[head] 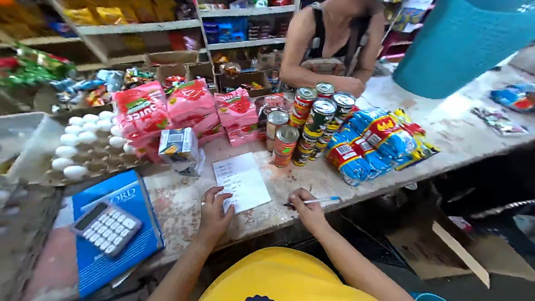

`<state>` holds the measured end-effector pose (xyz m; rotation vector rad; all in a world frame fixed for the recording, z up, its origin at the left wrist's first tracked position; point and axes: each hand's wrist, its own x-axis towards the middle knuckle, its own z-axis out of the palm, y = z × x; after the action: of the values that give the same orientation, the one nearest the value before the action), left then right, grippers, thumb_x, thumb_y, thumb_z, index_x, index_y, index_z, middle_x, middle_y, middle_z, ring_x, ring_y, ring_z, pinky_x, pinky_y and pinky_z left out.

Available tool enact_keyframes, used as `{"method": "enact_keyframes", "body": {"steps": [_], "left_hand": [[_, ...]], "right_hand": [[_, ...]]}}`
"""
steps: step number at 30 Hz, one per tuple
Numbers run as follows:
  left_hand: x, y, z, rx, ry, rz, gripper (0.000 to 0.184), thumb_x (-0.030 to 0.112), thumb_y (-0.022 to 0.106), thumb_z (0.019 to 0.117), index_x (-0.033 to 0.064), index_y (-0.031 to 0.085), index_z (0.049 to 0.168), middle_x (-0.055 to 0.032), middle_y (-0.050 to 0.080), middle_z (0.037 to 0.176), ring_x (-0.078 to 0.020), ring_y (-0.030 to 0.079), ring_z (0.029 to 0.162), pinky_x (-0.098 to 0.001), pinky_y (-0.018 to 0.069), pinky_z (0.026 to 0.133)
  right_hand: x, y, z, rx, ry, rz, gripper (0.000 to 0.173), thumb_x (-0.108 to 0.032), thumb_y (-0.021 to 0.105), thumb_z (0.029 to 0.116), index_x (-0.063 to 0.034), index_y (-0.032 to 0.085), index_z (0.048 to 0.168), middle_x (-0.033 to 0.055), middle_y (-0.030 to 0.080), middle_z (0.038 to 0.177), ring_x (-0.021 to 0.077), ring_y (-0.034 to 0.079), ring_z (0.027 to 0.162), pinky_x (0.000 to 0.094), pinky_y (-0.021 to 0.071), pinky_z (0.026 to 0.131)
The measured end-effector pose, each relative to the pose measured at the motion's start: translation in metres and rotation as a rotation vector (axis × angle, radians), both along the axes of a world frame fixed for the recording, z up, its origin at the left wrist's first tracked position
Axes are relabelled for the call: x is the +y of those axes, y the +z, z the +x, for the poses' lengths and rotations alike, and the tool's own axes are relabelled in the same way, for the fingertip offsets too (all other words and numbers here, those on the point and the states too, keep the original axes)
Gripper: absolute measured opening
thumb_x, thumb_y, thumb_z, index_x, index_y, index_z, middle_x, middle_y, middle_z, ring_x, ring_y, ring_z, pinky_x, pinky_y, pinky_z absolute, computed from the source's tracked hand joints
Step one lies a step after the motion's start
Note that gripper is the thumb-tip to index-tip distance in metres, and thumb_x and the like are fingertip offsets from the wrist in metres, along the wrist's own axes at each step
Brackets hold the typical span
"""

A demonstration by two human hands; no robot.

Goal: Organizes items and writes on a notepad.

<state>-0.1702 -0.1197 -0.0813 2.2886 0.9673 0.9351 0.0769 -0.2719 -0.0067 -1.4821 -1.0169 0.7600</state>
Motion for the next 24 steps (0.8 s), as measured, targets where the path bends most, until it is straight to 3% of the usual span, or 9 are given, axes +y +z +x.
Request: {"method": "enact_keyframes", "body": {"steps": [2, 4, 7, 9, 11, 17, 21, 24], "left_hand": [[-0.017, 0.001, -0.006, 0.081, -0.065, 0.073, 0.047, 0.043, 0.063, 0.0921, 0.0058, 0.072, 0.119, -0.0231, 0.059, 0.14, -0.0483, 0.047, 0.137, -0.065, 0.0392, 0.109], [-0.032, 0.0, -0.013, 0.182, -0.184, 0.184, 0.063, 0.055, 0.067, 0.0883, 0.0072, 0.067, 0.13, -0.0199, 0.059, 0.143, -0.0455, 0.048, 0.138, -0.0646, 0.0402, 0.11], [-0.048, -0.001, -0.021, 0.359, -0.364, 0.219, 0.08, 0.049, 0.078, 0.0827, 0.0036, 0.055, 0.144, -0.0195, 0.047, 0.155, -0.0407, 0.042, 0.146, -0.0584, 0.0373, 0.116], [-0.05, -0.002, -0.021, 0.411, -0.39, 0.256, 0.073, 0.032, 0.078, 0.086, 0.0008, 0.051, 0.146, -0.0209, 0.046, 0.156, -0.0386, 0.043, 0.146, -0.0541, 0.0383, 0.117], [-0.05, -0.004, -0.019, 0.429, -0.369, 0.299, 0.06, 0.018, 0.07, 0.092, -0.0003, 0.051, 0.146, -0.021, 0.048, 0.154, -0.0366, 0.047, 0.143, -0.0513, 0.0406, 0.116], [-0.049, -0.009, -0.017, 0.393, -0.317, 0.334, 0.052, 0.019, 0.067, 0.0942, -0.0003, 0.055, 0.142, -0.0198, 0.053, 0.15, -0.0346, 0.052, 0.139, -0.0479, 0.0436, 0.114], [-0.048, -0.012, -0.016, 0.376, -0.292, 0.372, 0.04, 0.007, 0.056, 0.0986, -0.0002, 0.058, 0.138, -0.0188, 0.056, 0.148, -0.0337, 0.056, 0.136, -0.0464, 0.0467, 0.112], [-0.047, -0.013, -0.015, 0.369, -0.28, 0.398, 0.039, 0.008, 0.055, 0.0991, 0.0, 0.059, 0.137, -0.0186, 0.057, 0.146, -0.0336, 0.058, 0.134, -0.0464, 0.048, 0.11]], "right_hand": [[0.025, -0.006, -0.011, 0.019, 0.084, -0.012, 0.019, -0.014, 0.056, 0.1034, 0.0013, 0.065, 0.096, -0.0017, 0.065, 0.083, 0.0037, 0.064, 0.076, 0.0257, 0.0574, 0.075], [0.046, -0.01, -0.023, 0.051, 0.113, -0.055, 0.02, -0.016, 0.059, 0.103, -0.0014, 0.064, 0.091, -0.0032, 0.063, 0.078, 0.003, 0.063, 0.072, 0.0244, 0.0571, 0.073], [0.074, -0.018, -0.042, 0.065, 0.146, -0.124, 0.021, -0.014, 0.062, 0.1015, -0.0009, 0.063, 0.084, -0.0019, 0.062, 0.07, 0.0043, 0.061, 0.064, 0.0239, 0.0549, 0.067], [0.092, -0.026, -0.054, 0.027, 0.184, -0.132, 0.02, -0.014, 0.065, 0.1, -0.0005, 0.061, 0.086, -0.0003, 0.062, 0.068, 0.0055, 0.059, 0.061, 0.0238, 0.0533, 0.063], [0.108, -0.034, -0.064, -0.038, 0.177, -0.113, 0.025, -0.016, 0.071, 0.0967, -0.0023, 0.058, 0.079, -0.0007, 0.06, 0.063, 0.005, 0.057, 0.056, 0.0226, 0.0499, 0.058], [0.127, -0.051, -0.076, -0.09, 0.101, -0.087, 0.031, -0.007, 0.071, 0.0928, -0.0063, 0.053, 0.067, -0.0023, 0.054, 0.055, 0.0044, 0.051, 0.05, 0.0226, 0.0464, 0.052], [0.128, -0.055, -0.078, -0.139, 0.075, -0.095, 0.033, -0.007, 0.071, 0.0907, -0.0088, 0.052, 0.064, -0.0039, 0.051, 0.053, 0.0039, 0.048, 0.048, 0.0226, 0.0437, 0.05], [0.128, -0.058, -0.08, -0.151, 0.059, -0.09, 0.034, -0.006, 0.071, 0.0914, -0.0087, 0.051, 0.063, -0.0037, 0.049, 0.053, 0.004, 0.046, 0.047, 0.0224, 0.0417, 0.049]]}}
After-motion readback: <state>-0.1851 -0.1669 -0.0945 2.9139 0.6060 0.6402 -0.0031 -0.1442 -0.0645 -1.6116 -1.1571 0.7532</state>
